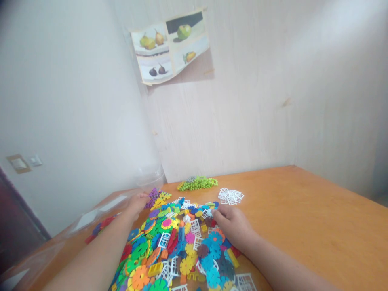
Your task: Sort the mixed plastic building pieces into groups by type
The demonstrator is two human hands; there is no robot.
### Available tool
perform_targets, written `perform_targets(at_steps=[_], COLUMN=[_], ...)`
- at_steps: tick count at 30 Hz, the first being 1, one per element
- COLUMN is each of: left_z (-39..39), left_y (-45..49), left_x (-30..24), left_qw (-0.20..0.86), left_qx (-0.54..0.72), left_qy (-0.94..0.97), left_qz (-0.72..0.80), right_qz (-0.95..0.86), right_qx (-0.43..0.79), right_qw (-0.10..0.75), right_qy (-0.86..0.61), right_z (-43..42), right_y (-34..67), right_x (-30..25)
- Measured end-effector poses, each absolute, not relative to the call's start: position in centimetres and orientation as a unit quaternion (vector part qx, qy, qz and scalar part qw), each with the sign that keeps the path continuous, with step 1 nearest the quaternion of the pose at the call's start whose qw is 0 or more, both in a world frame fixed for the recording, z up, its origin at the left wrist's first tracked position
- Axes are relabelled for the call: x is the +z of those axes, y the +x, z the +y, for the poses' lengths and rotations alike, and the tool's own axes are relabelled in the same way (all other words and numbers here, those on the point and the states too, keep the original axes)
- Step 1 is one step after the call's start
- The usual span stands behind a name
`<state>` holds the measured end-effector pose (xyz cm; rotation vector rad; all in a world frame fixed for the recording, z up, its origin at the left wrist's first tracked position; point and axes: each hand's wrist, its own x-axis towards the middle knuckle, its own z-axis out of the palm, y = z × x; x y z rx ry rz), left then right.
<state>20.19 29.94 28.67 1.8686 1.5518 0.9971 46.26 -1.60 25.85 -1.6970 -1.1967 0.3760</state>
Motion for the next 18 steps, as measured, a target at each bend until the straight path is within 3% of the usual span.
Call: perform_targets(at_steps=[18], left_z=[30.47], left_y=[20.82], left_x=[29.25], left_qw=[0.197], left_qx=[0.347], left_qy=[0.742], left_qz=[0.54], right_qz=[-0.495], right_qx=[0.165], right_qw=[0.492], right_qy=[-0.696], right_z=[-1.69], right_y=[46.2], right_x=[25.99])
